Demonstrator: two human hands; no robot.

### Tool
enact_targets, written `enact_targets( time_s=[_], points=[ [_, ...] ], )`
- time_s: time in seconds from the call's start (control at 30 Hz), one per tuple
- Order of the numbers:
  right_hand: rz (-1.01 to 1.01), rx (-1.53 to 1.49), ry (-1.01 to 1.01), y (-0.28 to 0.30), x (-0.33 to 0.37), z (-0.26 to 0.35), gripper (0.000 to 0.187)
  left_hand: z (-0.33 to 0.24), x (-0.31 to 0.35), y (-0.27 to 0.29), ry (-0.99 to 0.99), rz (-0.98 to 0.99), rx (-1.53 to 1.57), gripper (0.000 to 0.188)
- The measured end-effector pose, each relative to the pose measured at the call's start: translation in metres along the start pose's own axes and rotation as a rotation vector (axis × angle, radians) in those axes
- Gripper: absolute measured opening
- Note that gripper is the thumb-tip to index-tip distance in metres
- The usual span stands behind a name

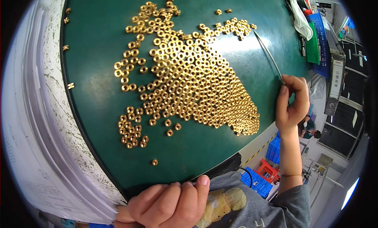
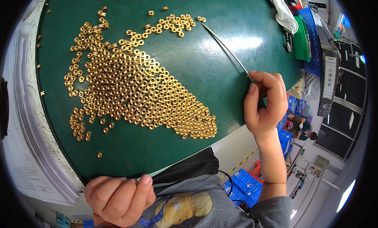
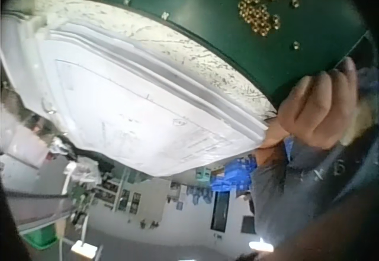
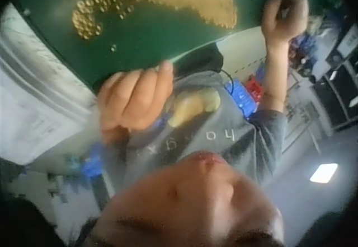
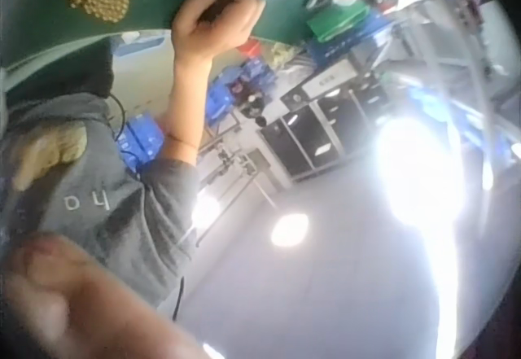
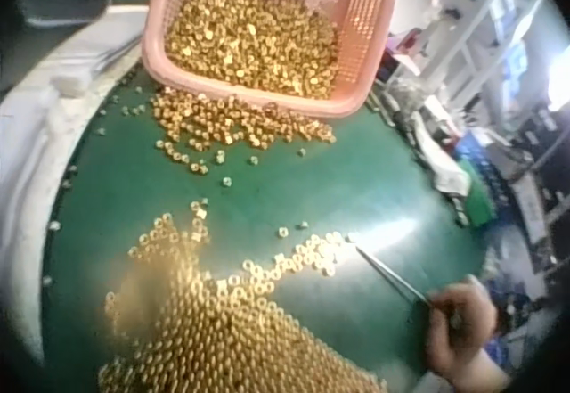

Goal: The person uses a thin metal rod to sort and align small gold-colored metal washers on a green workbench. They repeatedly push the washers into a neat pile and occasionally pick up individual pieces to inspect or reposition them.

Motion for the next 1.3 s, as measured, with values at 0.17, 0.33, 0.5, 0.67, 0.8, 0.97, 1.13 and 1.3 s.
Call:
enact_targets(
  time_s=[0.17,0.33,0.5,0.67,0.8,0.97,1.13,1.3],
  points=[
    [0.024,0.01,0.022,0.0,-0.003,0.002,0.02,0.001,-0.003,0.002,-0.004,0.029,0.008,0.011],
    [0.032,0.016,0.035,-0.001,-0.005,0.004,0.018,-0.003,0.002,-0.002,0.048,-0.059,-0.022,0.011],
    [0.034,0.01,0.027,-0.001,-0.005,0.003,0.018,-0.002,-0.001,0.001,0.05,-0.014,-0.016,0.011],
    [0.021,0.002,0.01,0.0,-0.004,0.002,0.018,-0.002,0.001,-0.001,0.029,-0.033,-0.031,0.012],
    [0.054,0.016,-0.035,0.002,-0.007,0.003,0.017,-0.001,0.001,0.002,-0.01,0.001,-0.016,0.013],
    [0.0,-0.323,-0.349,0.019,0.001,0.001,0.021,0.001,0.002,-0.001,-0.002,-0.003,-0.01,0.013],
    [0.121,-0.245,-0.182,0.02,-0.017,0.006,0.018,-0.005,0.006,-0.001,0.048,0.05,-0.031,0.014],
    [0.202,0.014,0.043,0.005,-0.024,0.017,0.024,-0.007,0.005,-0.003,0.088,0.077,-0.058,0.015]
  ],
)
Point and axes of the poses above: each hand's wrist, its own x-axis away from the middle knuckle, its own y-axis out of the back of the hand, z = x × y, the point moved 4 cm from there along -x, towards the middle knuckle, and after that the axes turned 7 degrees about -z, right-handed, at the moved point
